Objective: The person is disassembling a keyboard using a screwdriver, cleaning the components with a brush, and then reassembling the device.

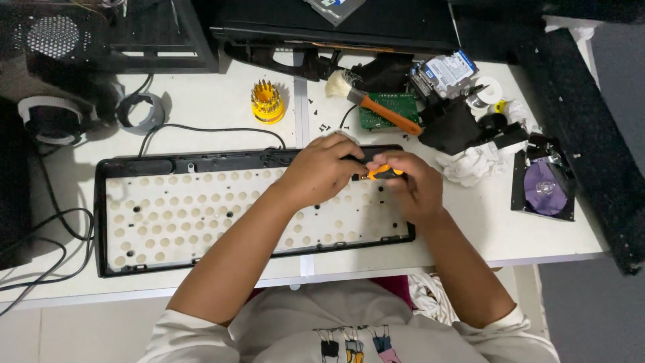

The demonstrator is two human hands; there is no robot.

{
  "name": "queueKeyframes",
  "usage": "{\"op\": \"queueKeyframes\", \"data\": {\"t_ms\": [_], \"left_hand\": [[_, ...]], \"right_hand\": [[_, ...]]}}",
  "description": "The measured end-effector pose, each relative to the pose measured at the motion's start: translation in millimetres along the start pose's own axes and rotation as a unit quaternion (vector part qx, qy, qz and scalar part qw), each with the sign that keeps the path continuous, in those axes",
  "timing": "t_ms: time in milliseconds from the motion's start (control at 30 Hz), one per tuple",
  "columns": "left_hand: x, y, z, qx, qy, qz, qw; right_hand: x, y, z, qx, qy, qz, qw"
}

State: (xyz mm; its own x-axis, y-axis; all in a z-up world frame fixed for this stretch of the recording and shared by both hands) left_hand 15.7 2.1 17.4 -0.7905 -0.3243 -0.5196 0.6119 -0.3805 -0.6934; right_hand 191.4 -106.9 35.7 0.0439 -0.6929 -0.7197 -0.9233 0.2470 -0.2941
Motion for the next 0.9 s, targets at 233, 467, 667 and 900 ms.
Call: {"op": "queueKeyframes", "data": {"t_ms": [233, 467, 667, 900], "left_hand": [[-1.1, 1.7, -1.2, 0.000, -0.005, -0.009, 1.000], [0.7, 3.0, -2.1, 0.006, 0.003, 0.004, 1.000], [1.5, 5.9, -4.7, 0.007, -0.009, 0.006, 1.000], [2.1, 6.5, -6.1, -0.012, -0.011, -0.020, 1.000]], "right_hand": [[-2.6, -0.3, 7.4, 0.038, -0.014, 0.012, 0.999], [4.8, -1.0, 7.9, 0.002, -0.010, 0.018, 1.000], [0.0, 2.7, 3.4, 0.003, 0.005, -0.007, 1.000], [9.7, -4.8, 17.9, 0.077, 0.059, -0.006, 0.995]]}}
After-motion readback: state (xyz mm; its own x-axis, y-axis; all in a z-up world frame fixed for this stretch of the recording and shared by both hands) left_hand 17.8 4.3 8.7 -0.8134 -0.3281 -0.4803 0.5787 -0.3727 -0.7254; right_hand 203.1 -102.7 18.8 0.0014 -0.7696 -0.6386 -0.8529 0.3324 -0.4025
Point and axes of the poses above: each hand's wrist, its own x-axis away from the middle knuckle, its own y-axis out of the palm, z = x × y, the point moved 2 cm from there along -x, towards the middle knuckle
